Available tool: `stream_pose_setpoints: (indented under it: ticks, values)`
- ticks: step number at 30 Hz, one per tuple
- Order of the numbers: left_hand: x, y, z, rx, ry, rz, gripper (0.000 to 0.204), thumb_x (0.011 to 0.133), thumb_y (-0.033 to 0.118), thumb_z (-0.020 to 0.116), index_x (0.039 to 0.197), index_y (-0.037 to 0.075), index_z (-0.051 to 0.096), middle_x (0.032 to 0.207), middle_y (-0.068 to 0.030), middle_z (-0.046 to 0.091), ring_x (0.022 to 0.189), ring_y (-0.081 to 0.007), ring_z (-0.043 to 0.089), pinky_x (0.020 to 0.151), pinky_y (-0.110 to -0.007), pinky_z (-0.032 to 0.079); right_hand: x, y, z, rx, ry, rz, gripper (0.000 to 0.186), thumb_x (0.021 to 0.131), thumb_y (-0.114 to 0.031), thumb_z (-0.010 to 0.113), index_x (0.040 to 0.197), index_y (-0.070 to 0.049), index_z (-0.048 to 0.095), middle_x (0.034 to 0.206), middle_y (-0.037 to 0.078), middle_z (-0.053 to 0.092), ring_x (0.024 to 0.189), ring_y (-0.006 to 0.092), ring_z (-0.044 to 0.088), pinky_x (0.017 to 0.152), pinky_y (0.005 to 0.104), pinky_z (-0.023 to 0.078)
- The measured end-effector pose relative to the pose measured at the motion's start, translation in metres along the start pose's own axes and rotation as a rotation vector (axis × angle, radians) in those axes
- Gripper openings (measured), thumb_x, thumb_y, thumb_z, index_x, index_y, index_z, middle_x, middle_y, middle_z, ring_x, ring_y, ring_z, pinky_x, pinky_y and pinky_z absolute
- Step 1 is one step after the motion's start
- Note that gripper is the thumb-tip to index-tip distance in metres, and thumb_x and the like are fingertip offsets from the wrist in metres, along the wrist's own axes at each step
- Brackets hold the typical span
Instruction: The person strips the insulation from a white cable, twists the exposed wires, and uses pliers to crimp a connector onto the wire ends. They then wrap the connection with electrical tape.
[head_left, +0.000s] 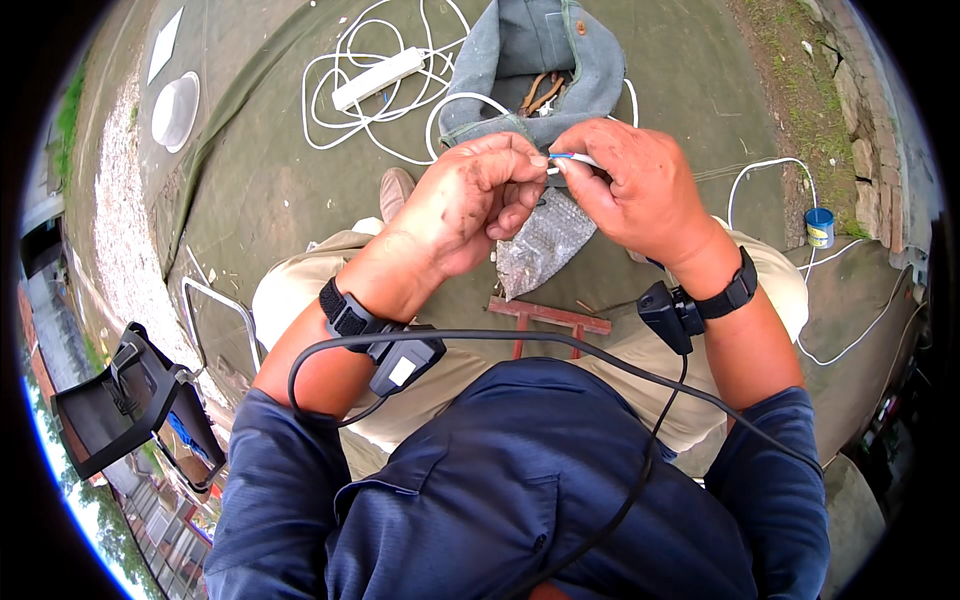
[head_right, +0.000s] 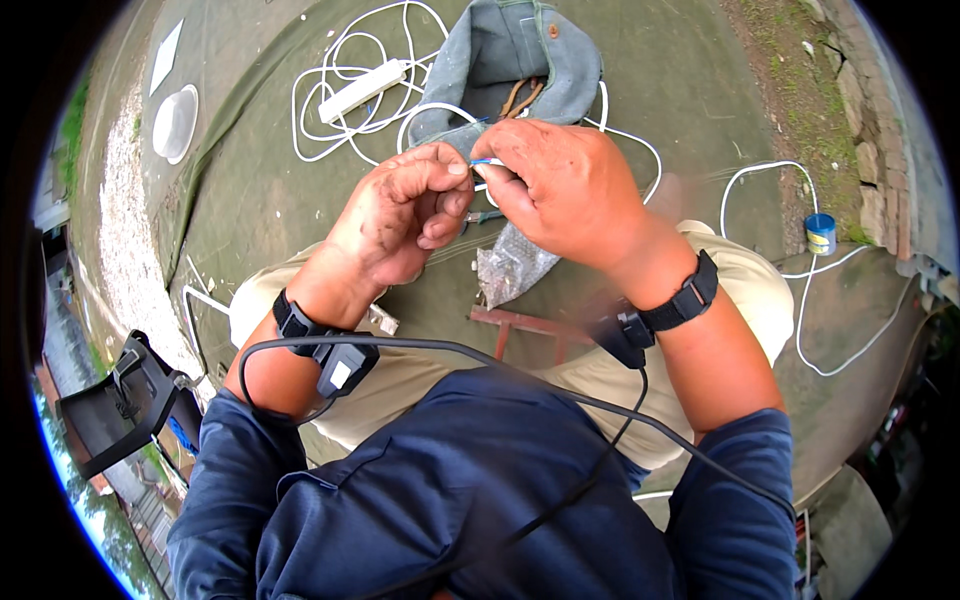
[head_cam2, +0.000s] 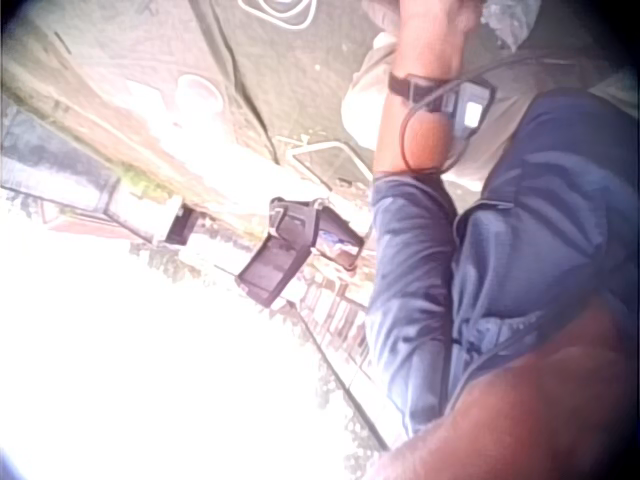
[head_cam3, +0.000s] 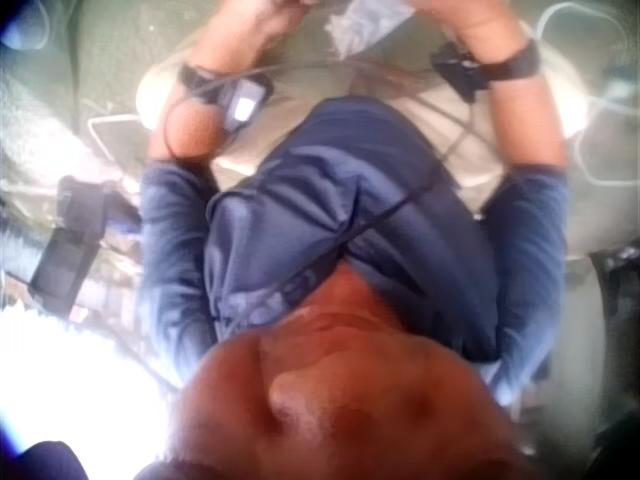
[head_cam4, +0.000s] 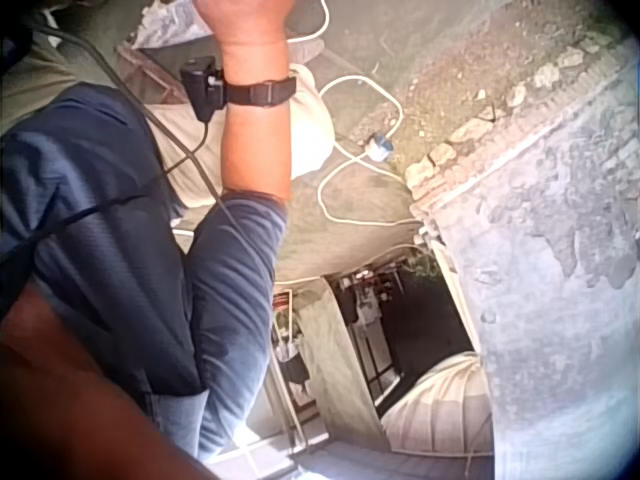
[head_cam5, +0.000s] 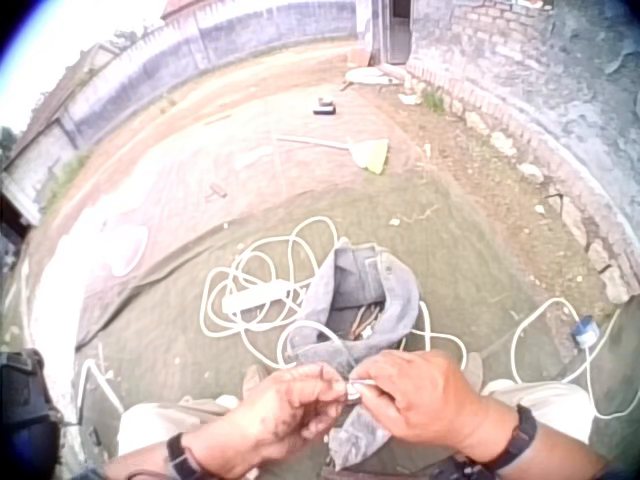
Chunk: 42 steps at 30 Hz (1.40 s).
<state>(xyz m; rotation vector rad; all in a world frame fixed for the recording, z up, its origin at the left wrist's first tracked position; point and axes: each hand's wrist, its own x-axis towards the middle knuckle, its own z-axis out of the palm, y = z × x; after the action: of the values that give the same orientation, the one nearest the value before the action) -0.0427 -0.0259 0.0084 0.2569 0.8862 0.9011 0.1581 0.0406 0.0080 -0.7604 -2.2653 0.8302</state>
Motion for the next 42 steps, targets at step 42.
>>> stream_pose_setpoints:
  ticks: [42]
  values:
    - [0.001,-0.004,0.006,0.662,0.141,0.494,0.018,0.089,0.007,0.074,0.102,0.003,0.063,0.079,-0.0009,0.059,0.063,-0.0122,0.058,0.056,-0.027,0.047,0.003,-0.001,-0.003,0.139,0.046,0.140,0.009,0.086,-0.009,0.065,0.093,-0.002,0.066,0.083,0.012,0.066,0.072,0.0301,0.065,0.064,0.0367,0.051]
